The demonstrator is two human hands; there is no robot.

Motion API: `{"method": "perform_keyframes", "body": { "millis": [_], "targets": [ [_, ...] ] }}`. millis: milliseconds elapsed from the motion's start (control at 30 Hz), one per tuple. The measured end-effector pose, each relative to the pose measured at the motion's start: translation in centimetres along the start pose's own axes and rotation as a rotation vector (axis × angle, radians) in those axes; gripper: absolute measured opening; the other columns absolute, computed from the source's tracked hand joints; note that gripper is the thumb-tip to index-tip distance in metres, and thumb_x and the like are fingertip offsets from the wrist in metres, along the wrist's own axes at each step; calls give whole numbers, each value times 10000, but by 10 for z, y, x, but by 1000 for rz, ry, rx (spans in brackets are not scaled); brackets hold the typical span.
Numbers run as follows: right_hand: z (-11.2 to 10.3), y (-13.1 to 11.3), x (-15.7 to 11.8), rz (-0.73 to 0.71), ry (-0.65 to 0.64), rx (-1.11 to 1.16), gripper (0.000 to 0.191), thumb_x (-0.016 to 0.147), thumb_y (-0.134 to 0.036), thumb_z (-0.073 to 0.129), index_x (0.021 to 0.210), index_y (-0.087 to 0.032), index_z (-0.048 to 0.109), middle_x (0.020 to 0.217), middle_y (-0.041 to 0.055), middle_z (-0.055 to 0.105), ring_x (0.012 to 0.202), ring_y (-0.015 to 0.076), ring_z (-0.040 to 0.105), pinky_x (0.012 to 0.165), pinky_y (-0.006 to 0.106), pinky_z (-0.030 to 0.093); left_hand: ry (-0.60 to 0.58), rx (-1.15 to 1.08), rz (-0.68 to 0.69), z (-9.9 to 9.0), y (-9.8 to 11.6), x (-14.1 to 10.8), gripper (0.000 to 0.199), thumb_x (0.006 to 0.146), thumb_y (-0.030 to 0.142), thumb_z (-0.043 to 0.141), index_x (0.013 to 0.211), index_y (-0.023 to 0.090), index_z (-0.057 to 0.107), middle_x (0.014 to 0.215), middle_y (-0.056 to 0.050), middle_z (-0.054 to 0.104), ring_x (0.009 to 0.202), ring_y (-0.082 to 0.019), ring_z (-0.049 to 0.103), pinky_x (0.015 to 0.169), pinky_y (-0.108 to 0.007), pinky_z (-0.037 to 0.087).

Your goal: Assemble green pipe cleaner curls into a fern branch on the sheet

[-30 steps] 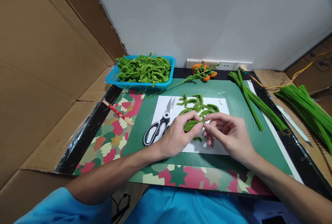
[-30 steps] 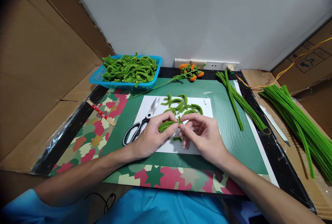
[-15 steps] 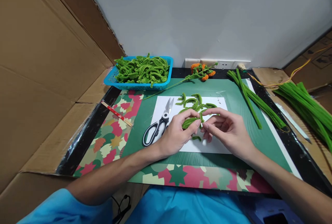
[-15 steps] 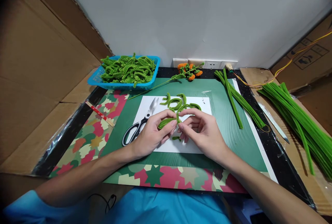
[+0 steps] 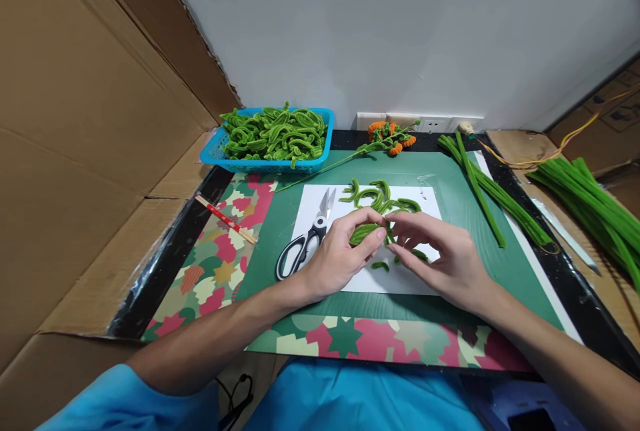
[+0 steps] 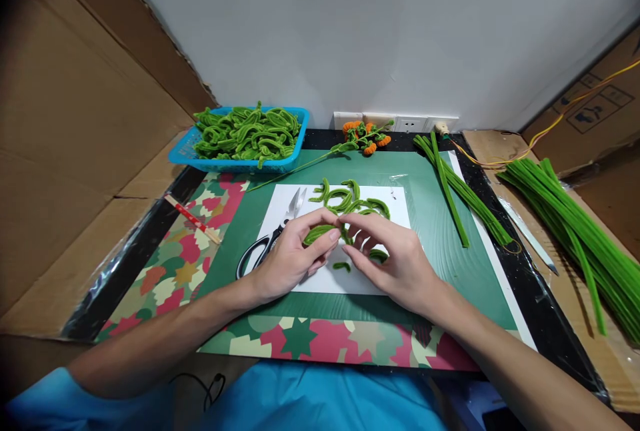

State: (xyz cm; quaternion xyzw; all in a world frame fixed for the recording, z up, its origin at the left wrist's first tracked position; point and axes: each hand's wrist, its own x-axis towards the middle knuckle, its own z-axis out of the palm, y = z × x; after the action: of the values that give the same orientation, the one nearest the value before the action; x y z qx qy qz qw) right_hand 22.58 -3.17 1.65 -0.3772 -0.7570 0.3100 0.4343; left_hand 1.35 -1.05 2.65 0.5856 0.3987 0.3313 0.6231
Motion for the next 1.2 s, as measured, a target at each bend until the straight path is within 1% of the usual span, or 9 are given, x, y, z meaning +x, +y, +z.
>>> {"method": "perform_keyframes", "body": {
  "millis": [200,333,433,567,667,767,933,1067,1200],
  "targets": [
    [-3,4,1,-183,-30,-98,468,1003,-162,698,1455,-241,607,1104,82,733,851,178,700,774,333,623,-92,-82,-11,-1,-1,-1,302,1048,493,612,1087,199,554,648,82,474,473,-62,406,448,-179,328],
    [-8,13,2,-241,-32,-198,413,1012,-125,644,1413,-219,630,1194,129,716,955,210,733,772,318,639,-162,-68,-52,0,3,-1,324,1040,516,615,1013,214,500,684,76,487,478,-57,404,444,-180,303],
    [-16,17,3,-380,-17,-383,367,1011,-157,659,1372,-220,665,1193,151,736,1034,261,751,818,364,650,-197,-53,-83,-1,5,-2,342,1023,524,639,1001,224,477,691,79,468,492,-66,407,445,-184,299],
    [-27,18,5,-540,-17,-528,319,998,-188,701,1311,-245,699,1156,131,779,1027,274,769,845,386,644,-230,-3,-83,-3,9,-4,331,1011,512,658,1003,212,520,674,71,479,478,-66,395,443,-191,303],
    [-32,17,4,-558,-72,-569,245,1003,-182,693,1239,-243,715,1128,115,795,1029,268,777,818,355,636,-229,44,-61,-4,11,-5,318,1004,500,670,994,199,566,655,65,489,475,-70,418,449,-191,335],
    [-31,16,4,-608,-123,-653,176,1045,-166,610,1180,-221,709,1076,104,808,924,230,781,754,323,619,-245,25,-52,-4,11,-5,316,1000,494,679,994,199,568,631,73,476,473,-77,433,456,-197,351],
    [-28,15,6,-701,-146,-740,206,1069,-118,500,1172,-175,669,979,107,795,809,206,748,707,324,589,-296,-10,-56,-4,10,-6,282,1038,474,632,1008,211,533,626,69,519,507,-97,501,516,-206,401],
    [-24,16,4,-669,-174,-690,229,1082,-111,452,1160,-179,656,914,83,756,769,190,705,693,319,556,-332,52,-40,-7,11,-5,244,1072,444,581,1017,213,526,605,59,583,532,-118,579,587,-226,460],
    [-19,16,2,-594,-177,-584,265,1093,-110,415,1048,-175,668,848,68,696,700,168,627,625,302,486,-343,61,-25,-9,14,-3,242,1059,427,609,1007,203,535,618,51,600,541,-121,589,601,-235,477]
  ]
}}
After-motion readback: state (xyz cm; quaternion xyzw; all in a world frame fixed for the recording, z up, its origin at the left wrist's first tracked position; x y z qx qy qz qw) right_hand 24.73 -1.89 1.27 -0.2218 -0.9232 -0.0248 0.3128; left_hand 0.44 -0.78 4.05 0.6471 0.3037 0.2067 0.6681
